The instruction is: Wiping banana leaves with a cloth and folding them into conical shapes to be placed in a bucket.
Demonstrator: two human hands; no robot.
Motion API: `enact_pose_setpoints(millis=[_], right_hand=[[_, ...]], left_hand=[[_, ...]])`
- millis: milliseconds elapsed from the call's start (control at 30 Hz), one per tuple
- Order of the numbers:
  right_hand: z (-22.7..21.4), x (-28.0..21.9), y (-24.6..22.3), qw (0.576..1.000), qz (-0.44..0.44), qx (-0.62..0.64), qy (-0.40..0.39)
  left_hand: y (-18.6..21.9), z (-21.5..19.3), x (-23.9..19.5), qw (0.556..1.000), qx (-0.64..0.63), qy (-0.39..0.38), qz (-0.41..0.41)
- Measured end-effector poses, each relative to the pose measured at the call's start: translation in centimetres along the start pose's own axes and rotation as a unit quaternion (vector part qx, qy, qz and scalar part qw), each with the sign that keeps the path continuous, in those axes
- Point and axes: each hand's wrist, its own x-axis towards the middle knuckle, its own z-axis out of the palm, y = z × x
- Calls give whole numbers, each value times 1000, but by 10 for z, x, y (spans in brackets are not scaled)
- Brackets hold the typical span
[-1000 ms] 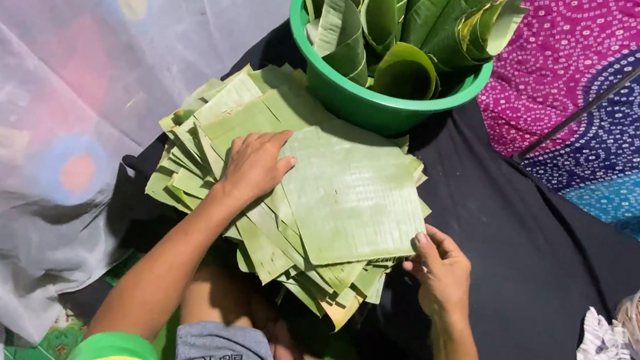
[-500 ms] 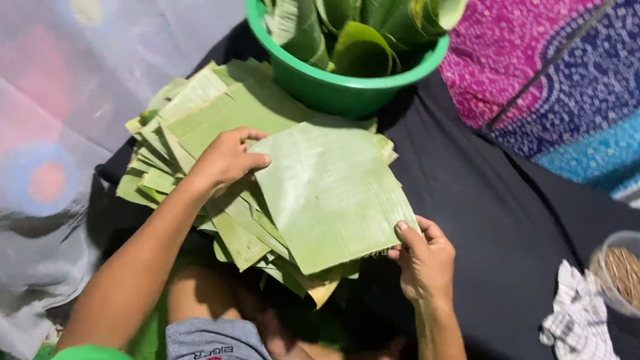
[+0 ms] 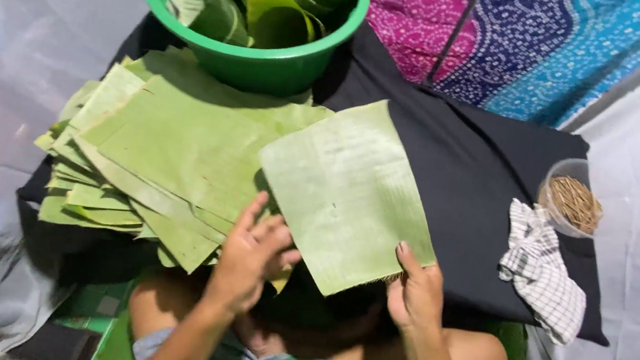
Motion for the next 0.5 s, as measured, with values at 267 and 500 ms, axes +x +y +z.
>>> enact_pose_setpoints(millis=[267, 500], right_hand=[[-58, -16, 4, 988, -64, 141, -19], [-103, -15, -29, 997, -3, 76, -20]], left_hand=[[-86, 64, 2, 990, 47, -119, 60], [-107, 60, 19, 977, 68, -194, 55]])
